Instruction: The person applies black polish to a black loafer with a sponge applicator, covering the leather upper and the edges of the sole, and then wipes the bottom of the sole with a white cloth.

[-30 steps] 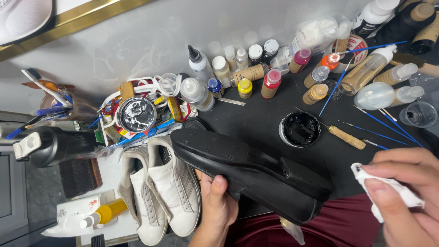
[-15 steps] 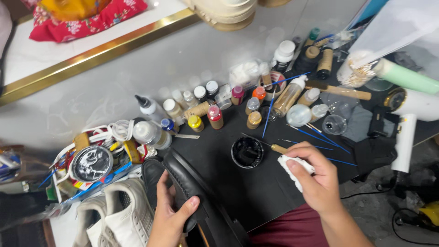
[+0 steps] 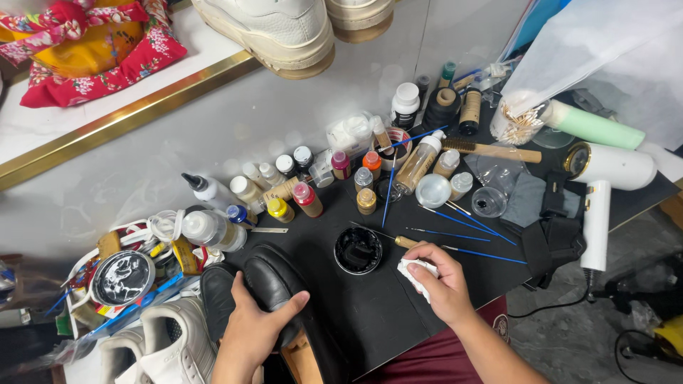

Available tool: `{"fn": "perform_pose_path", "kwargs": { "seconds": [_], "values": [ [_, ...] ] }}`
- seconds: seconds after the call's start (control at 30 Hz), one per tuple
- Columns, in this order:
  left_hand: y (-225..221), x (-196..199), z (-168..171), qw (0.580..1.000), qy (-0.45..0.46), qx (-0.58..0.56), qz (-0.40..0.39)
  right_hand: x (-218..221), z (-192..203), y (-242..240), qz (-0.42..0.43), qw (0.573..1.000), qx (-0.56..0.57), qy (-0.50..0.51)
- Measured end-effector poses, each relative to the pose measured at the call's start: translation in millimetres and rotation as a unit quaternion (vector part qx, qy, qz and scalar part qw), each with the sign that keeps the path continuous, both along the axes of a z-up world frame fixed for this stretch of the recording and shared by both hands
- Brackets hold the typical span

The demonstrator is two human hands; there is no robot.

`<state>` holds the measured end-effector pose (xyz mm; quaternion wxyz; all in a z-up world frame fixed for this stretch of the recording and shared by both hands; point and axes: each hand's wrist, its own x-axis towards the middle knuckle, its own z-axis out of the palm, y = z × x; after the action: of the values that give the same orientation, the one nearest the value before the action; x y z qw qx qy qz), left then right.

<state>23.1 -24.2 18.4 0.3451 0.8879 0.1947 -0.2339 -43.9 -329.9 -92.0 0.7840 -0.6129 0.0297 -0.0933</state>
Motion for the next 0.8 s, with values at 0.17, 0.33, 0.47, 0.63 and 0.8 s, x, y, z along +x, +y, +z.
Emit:
{"fn": "perform_pose_path", "kwargs": {
  "seconds": [0.17, 0.33, 0.47, 0.63, 0.8],
  "values": [
    [-19.2, 14.8, 20.0, 0.993, 0.09, 0.062, 0.033, 1.5, -18.4, -3.2, 0.01, 1.0, 0.006, 0.0],
    [-34.0, 26.8, 10.4, 0.979, 0.082, 0.186, -0.013, 1.4, -32.6, -5.1, 0.01, 1.0, -0.006, -0.004],
    [-40.0, 28.2, -0.1, 0.976, 0.058, 0.207, -0.043, -1.7, -42.0, -2.8, 0.001, 0.999, -0.045, -0.016],
    [-51.0, 36.1, -1.1, 0.972, 0.07, 0.212, -0.074, -5.3, -51.1, 1.1, -0.019, 0.991, -0.097, -0.089],
    [-56.6, 39.6, 6.8, 0.975, 0.08, 0.191, -0.079, -3.8, -54.4, 1.7, -0.02, 0.995, -0.056, -0.086]
  ]
}}
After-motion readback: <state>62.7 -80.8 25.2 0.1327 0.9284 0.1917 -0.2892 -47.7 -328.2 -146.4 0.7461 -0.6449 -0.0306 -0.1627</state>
